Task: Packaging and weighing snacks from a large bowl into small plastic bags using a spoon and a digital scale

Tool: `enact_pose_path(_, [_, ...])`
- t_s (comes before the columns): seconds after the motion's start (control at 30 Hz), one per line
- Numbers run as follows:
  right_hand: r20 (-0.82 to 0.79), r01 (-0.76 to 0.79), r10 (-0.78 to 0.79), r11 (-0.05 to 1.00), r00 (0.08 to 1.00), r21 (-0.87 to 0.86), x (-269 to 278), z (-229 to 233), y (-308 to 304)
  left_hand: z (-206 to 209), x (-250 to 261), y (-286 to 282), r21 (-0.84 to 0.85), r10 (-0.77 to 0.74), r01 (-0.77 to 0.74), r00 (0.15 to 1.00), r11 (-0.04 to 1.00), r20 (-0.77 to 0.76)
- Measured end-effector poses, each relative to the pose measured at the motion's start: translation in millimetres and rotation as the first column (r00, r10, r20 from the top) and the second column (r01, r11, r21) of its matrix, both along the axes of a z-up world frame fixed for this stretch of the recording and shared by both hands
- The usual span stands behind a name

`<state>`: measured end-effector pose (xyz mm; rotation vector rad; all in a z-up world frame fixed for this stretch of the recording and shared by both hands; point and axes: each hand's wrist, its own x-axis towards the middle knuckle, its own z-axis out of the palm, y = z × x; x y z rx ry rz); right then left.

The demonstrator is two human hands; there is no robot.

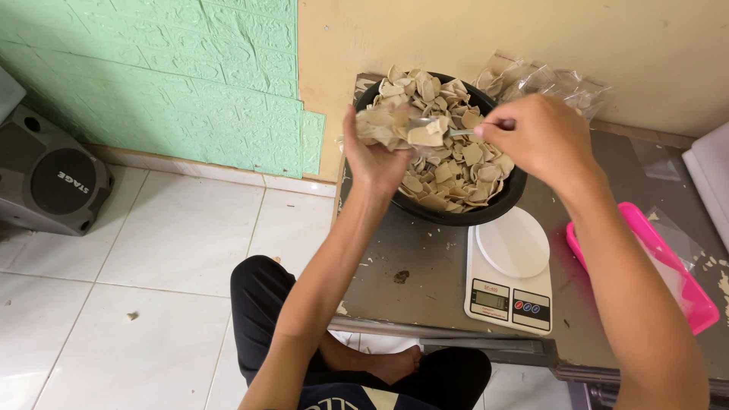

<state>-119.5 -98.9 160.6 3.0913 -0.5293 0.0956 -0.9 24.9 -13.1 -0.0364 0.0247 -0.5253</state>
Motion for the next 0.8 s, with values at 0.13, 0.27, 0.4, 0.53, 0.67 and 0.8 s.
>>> enact_pose_path(0.13, [0.038, -0.123, 0.131, 0.977, 0.991, -0.172, 1, -4, 29, 3, -16, -13, -0.075, -0.065, 0.067, 0.997, 0.995, 0.032])
enact_pose_path(0.27, [0.269, -0.139, 0.334, 0.821, 0.903, -0.553, -13, -8, 15, 0, -7, -8, -0.33, -0.171, 0.143, 0.983, 0.933, -0.059])
enact_pose_path(0.4, [0.414, -0.062, 0.287, 0.876, 0.864, -0.478, -26, -18, -25, -8, -1, -4, -0.323, -0.192, 0.154, 0.977, 0.934, -0.09])
enact_pose_path(0.53, [0.415, 0.047, 0.115, 0.932, 0.902, -0.359, -34, -61, -67, 3, -13, 1, -0.313, -0.121, 0.171, 0.977, 0.934, 0.174])
enact_pose_path(0.67, [0.091, 0.199, -0.193, 0.978, 0.977, -0.062, -27, -131, -82, 14, -28, -2, 0.104, -0.224, 0.216, 0.972, 0.971, 0.067])
enact_pose_path(0.8, [0.198, 0.039, -0.003, 0.983, 0.98, -0.18, -31, -156, -85, 12, -39, -3, 0.038, -0.209, 0.206, 0.972, 0.978, 0.111])
